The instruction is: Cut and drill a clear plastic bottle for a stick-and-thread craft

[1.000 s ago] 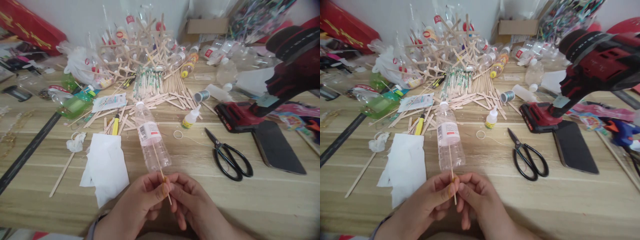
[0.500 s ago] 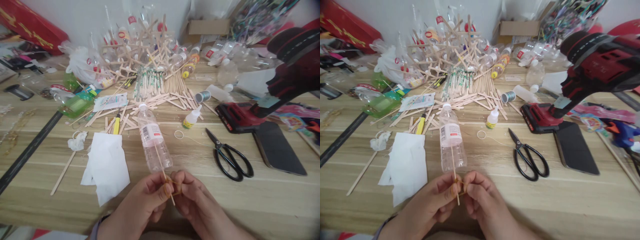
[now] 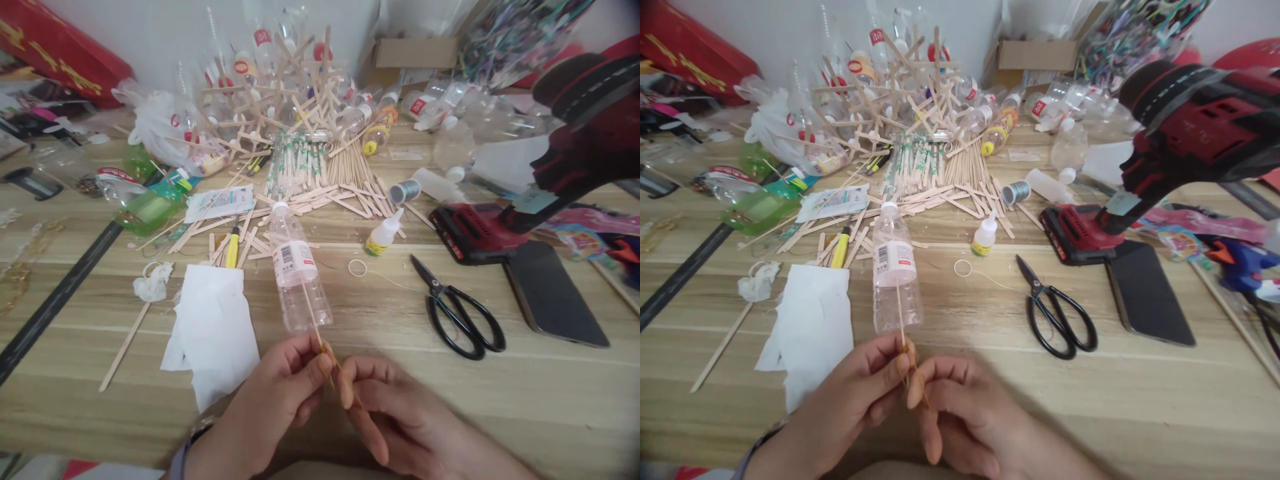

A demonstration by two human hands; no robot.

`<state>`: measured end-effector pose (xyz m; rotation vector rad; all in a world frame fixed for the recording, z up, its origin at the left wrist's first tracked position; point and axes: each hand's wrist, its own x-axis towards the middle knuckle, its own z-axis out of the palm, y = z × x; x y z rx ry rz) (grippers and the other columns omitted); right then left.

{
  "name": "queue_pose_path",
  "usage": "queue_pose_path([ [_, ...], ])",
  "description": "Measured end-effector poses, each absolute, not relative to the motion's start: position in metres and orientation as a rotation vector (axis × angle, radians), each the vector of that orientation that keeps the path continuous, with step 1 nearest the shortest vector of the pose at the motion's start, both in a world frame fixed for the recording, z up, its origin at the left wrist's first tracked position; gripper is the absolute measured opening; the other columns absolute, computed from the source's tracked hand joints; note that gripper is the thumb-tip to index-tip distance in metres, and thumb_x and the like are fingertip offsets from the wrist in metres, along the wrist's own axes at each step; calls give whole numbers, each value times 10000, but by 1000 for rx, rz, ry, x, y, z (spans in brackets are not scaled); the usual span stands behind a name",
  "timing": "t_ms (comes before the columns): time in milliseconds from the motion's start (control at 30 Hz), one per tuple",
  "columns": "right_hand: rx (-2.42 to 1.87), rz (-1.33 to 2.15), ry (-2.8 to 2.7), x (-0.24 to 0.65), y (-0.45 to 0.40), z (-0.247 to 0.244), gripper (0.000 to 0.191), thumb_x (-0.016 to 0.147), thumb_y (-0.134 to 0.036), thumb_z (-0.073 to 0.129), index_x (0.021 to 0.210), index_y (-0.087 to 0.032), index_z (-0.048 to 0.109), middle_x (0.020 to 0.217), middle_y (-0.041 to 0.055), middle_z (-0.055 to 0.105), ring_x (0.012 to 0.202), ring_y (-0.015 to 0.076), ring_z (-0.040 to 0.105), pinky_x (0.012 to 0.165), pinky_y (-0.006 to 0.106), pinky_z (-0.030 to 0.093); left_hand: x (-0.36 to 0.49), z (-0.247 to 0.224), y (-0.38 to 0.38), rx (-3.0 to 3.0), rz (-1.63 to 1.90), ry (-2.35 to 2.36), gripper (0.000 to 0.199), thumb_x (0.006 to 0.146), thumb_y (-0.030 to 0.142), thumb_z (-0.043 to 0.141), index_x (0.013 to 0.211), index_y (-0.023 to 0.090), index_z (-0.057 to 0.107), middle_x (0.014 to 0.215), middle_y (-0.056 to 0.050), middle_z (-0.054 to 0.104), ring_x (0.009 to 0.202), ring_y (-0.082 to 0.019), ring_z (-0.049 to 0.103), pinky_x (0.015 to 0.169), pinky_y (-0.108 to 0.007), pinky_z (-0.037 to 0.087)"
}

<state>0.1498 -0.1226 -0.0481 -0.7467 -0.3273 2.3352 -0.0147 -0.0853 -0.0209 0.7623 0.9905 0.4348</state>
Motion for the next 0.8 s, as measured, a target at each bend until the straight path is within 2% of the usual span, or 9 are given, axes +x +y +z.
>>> queue_pose_path([
  [100, -851, 2386, -499, 154, -120, -45, 241, 784, -398, 724, 837, -167, 680, 492, -35, 662, 202, 9, 266, 225, 148, 88, -17, -19, -84, 786, 371, 998, 382, 778, 524, 673, 774, 172, 525, 575, 78, 467, 432, -36, 281, 413, -220, 141],
  [200, -1140, 2272, -792, 158, -116, -39, 333, 754, -497, 731, 734, -167, 697, 493, -36, 645, 232, 9, 297, 237, 152, 120, -17, -18, -84, 807, 348, 989, 340, 778, 479, 666, 761, 170, 523, 608, 62, 530, 437, -35, 307, 421, -215, 166],
  [300, -1425, 1880, -1229, 161, -113, -35, 241, 784, -391, 721, 649, -192, 719, 533, -27, 645, 363, 49, 411, 328, 169, 271, -18, -19, -85, 831, 324, 1025, 292, 786, 435, 642, 745, 172, 521, 643, 35, 593, 456, -42, 334, 437, -214, 196],
  [367, -1417, 1615, -1493, 162, -113, -35, 199, 833, -310, 677, 670, -214, 739, 595, -23, 658, 498, 83, 492, 446, 191, 351, -20, -20, -86, 822, 320, 1062, 285, 783, 430, 640, 741, 175, 521, 633, 31, 597, 460, -47, 338, 440, -214, 197],
  [433, -1347, 1507, -1598, 160, -115, -37, 224, 874, -279, 630, 680, -225, 728, 614, -29, 636, 559, 98, 508, 499, 202, 372, -20, -22, -89, 791, 331, 1096, 310, 769, 455, 659, 751, 170, 539, 590, 43, 559, 452, -48, 322, 436, -211, 181],
  [533, -1319, 1572, -1487, 155, -118, -42, 239, 881, -330, 626, 684, -220, 703, 604, -33, 567, 543, 100, 482, 459, 186, 389, -20, -27, -94, 734, 376, 1115, 365, 746, 498, 694, 765, 154, 574, 571, 43, 542, 434, -39, 298, 429, -208, 156],
  [667, -1234, 1796, -1174, 147, -122, -49, 268, 819, -468, 690, 848, -214, 771, 621, -32, 511, 532, 94, 457, 411, 177, 440, -17, -32, -100, 703, 462, 1064, 408, 740, 544, 704, 699, 163, 565, 532, 61, 521, 375, -24, 269, 405, -211, 154],
  [733, -1200, 1867, -1004, 144, -123, -49, 337, 758, -508, 743, 912, -212, 789, 621, -32, 541, 466, 67, 417, 360, 168, 405, -15, -33, -102, 723, 483, 1061, 436, 744, 575, 694, 654, 174, 548, 459, 92, 429, 362, -28, 243, 403, -214, 154],
  [800, -1224, 1882, -868, 142, -122, -48, 353, 705, -501, 793, 898, -205, 796, 599, -34, 579, 388, 27, 346, 312, 150, 320, -13, -34, -103, 757, 488, 1081, 462, 740, 601, 687, 627, 179, 537, 432, 105, 364, 377, -37, 228, 412, -217, 154],
])
